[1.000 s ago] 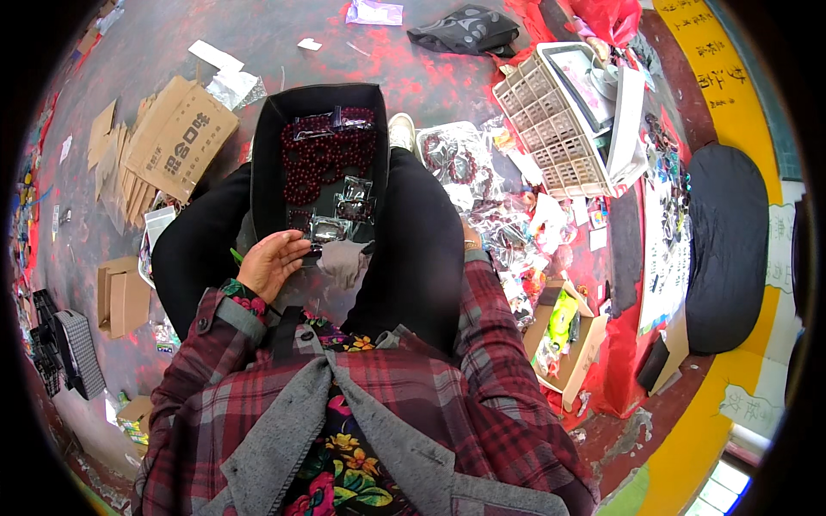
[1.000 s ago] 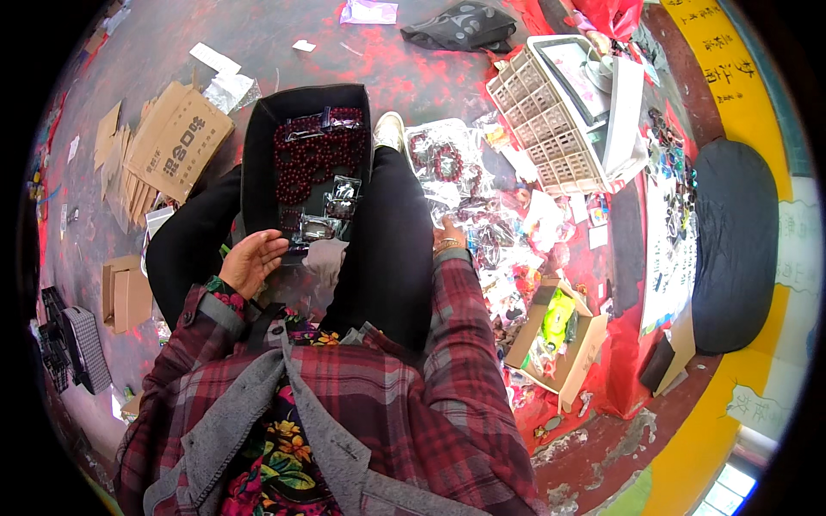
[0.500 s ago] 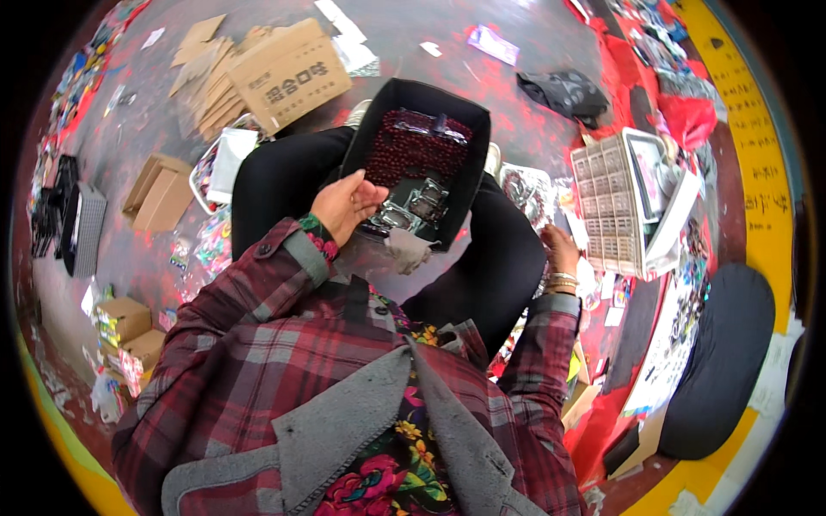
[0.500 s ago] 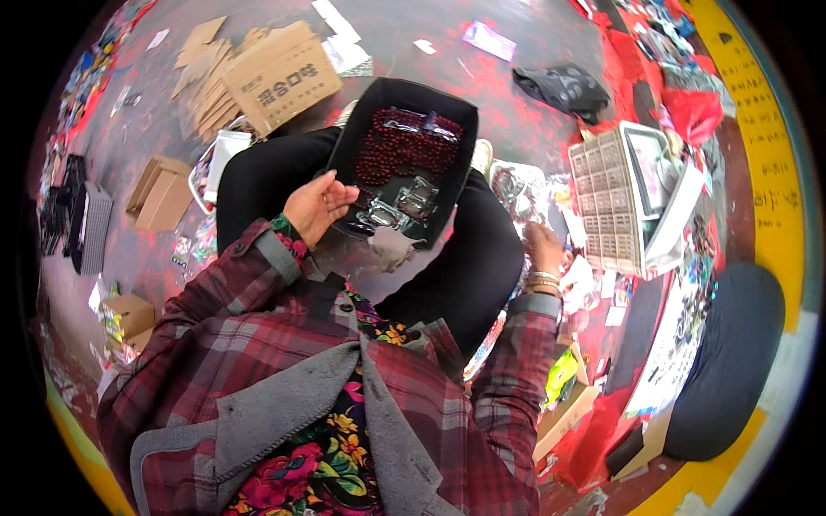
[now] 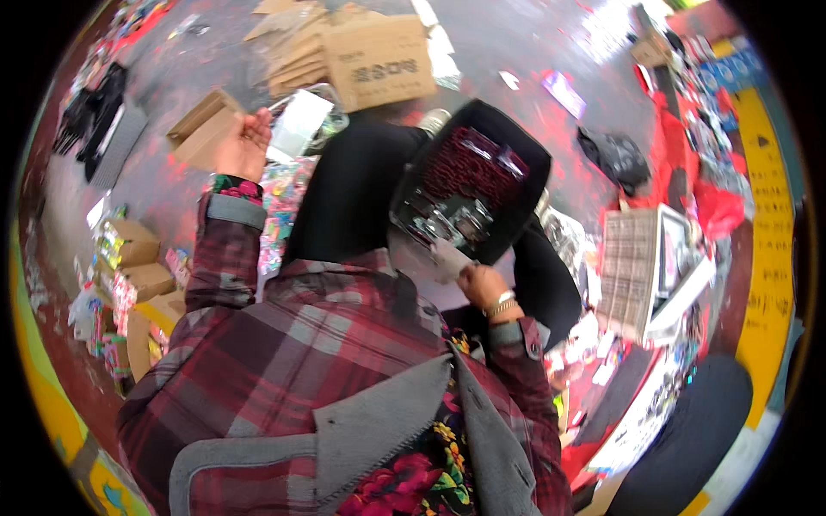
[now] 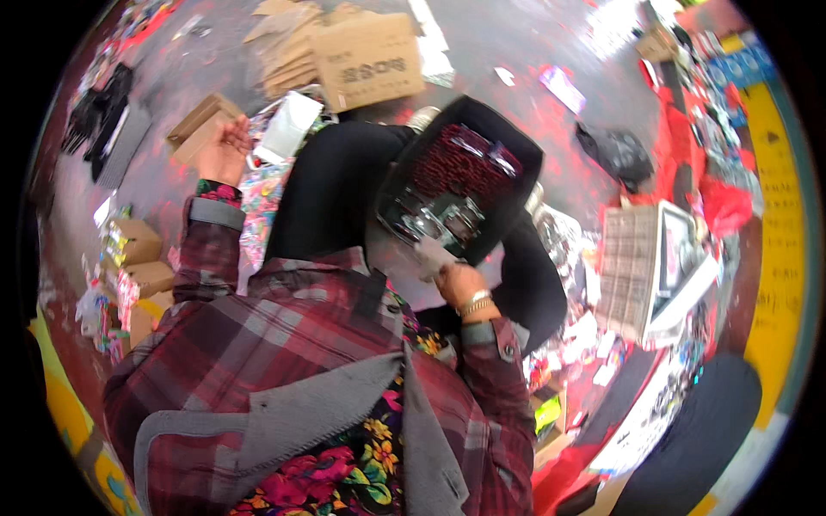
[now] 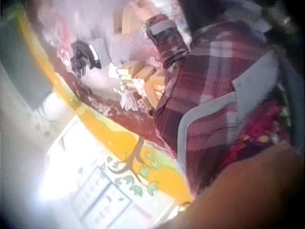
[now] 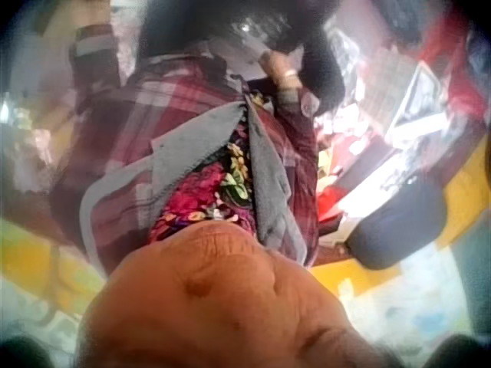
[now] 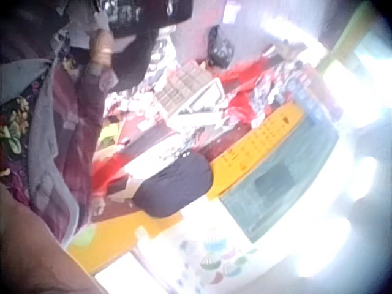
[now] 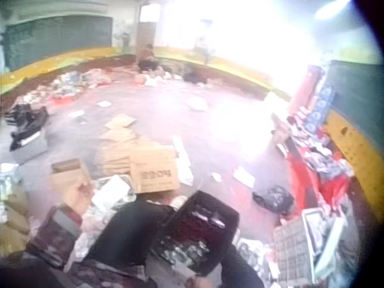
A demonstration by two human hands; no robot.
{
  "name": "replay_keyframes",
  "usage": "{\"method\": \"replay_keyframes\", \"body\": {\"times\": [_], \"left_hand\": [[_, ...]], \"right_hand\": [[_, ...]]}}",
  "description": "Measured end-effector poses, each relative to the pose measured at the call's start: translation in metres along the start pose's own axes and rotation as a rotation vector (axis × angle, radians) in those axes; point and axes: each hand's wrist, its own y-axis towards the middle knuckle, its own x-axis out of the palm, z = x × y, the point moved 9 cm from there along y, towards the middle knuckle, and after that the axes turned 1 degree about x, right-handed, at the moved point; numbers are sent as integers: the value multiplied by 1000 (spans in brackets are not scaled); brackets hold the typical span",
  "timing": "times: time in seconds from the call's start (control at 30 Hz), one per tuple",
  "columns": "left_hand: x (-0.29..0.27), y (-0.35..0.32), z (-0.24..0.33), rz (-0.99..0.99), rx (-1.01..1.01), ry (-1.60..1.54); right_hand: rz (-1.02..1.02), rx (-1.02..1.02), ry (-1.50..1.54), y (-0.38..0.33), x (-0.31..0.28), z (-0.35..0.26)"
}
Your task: The person sits on the floor and packs red beads into small clear plastic bags. They pick up a bag, fill it with beads from a larger container, and seal it. The person repeats this process, handling the beads and bags by hand.
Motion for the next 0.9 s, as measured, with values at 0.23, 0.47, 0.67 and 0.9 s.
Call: {"method": "replay_keyframes", "body": {"times": [0.23,0.47,0.67,0.9], "left_hand": [[-151,17,13,459,111,181],[-215,60,-59,527,-53,192],[-191,84,-92,554,-116,293],[17,29,-89,-261,143,891]], "right_hand": [[-193,-29,2,4,26,-16],[-124,28,7,13,22,-9],[-150,19,-51,18,29,-6],[52,77,23,66,17,25]]}}
